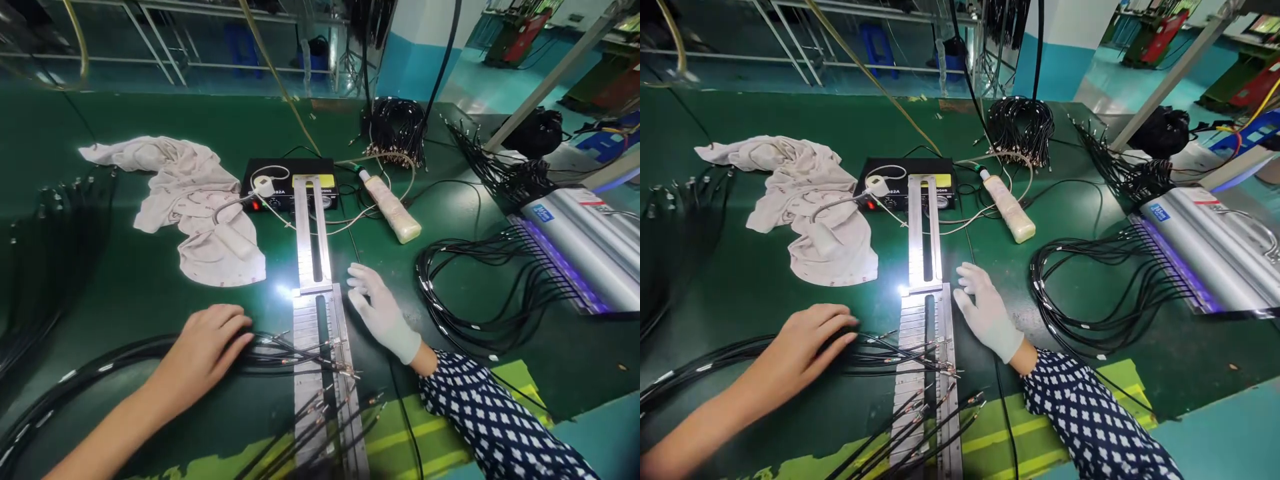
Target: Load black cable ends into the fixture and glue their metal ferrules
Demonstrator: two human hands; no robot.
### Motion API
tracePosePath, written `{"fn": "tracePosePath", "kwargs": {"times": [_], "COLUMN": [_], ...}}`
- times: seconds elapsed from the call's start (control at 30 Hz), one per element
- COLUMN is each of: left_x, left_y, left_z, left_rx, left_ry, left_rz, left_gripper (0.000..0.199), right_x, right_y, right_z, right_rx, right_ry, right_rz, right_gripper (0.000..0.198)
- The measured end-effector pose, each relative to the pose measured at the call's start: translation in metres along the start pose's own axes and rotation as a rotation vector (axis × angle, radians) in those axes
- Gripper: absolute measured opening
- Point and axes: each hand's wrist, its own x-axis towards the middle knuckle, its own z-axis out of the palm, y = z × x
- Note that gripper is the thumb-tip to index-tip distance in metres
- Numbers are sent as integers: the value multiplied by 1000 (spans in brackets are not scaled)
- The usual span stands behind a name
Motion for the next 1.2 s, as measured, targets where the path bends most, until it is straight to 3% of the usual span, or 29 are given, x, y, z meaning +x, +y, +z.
{"fn": "tracePosePath", "kwargs": {"times": [0.07, 0.13, 0.2, 0.27, 0.33, 0.4, 0.47, 0.67, 0.73, 0.83, 0.87, 0.9, 1.03, 1.2], "left_x": [8, 14, 16, 16, 17, 20, 25, 45, 43, 33, 29, 27, 36, 72], "left_y": [15, 27, 31, 26, 14, 1, -6, 12, 20, 24, 24, 24, 35, 68], "left_z": [6, 10, 10, 7, 3, 1, 3, 19, 20, 15, 13, 10, 11, 36], "left_rx": [-108, -284, -446, -538, -501, -335, -173, -117, -220, -501, -538, -525, -250, -90], "left_ry": [-73, -241, -410, -468, -339, -101, 42, 61, -59, -449, -511, -491, -85, 26], "left_rz": [51, 72, 24, -45, -68, -58, -47, 11, -20, -123, -143, -147, -19, 159], "left_gripper": [26, 26, 28, 27, 26, 26, 27, 31, 30, 35, 35, 34, 24, 26], "right_x": [-1, -1, -1, -1, -1, -1, -1, 1, 1, 2, 2, 2, 4, 3], "right_y": [4, 4, 4, 3, 3, 3, 3, 1, 0, -2, -3, -3, -4, -4], "right_z": [-1, -2, -2, -2, -2, -2, -2, -2, -3, -3, -3, -3, -1, -1], "right_rx": [7, -16, -47, -60, -60, -59, -63, -108, -125, -129, -130, -133, -159, -153], "right_ry": [26, 10, -13, -24, -29, -33, -35, -55, -59, -71, -76, -84, -102, -91], "right_rz": [6, 14, 19, 21, 16, 8, 0, -32, -40, -42, -43, -48, -74, -94], "right_gripper": [34, 30, 27, 27, 27, 27, 26, 24, 24, 24, 24, 24, 25, 25]}}
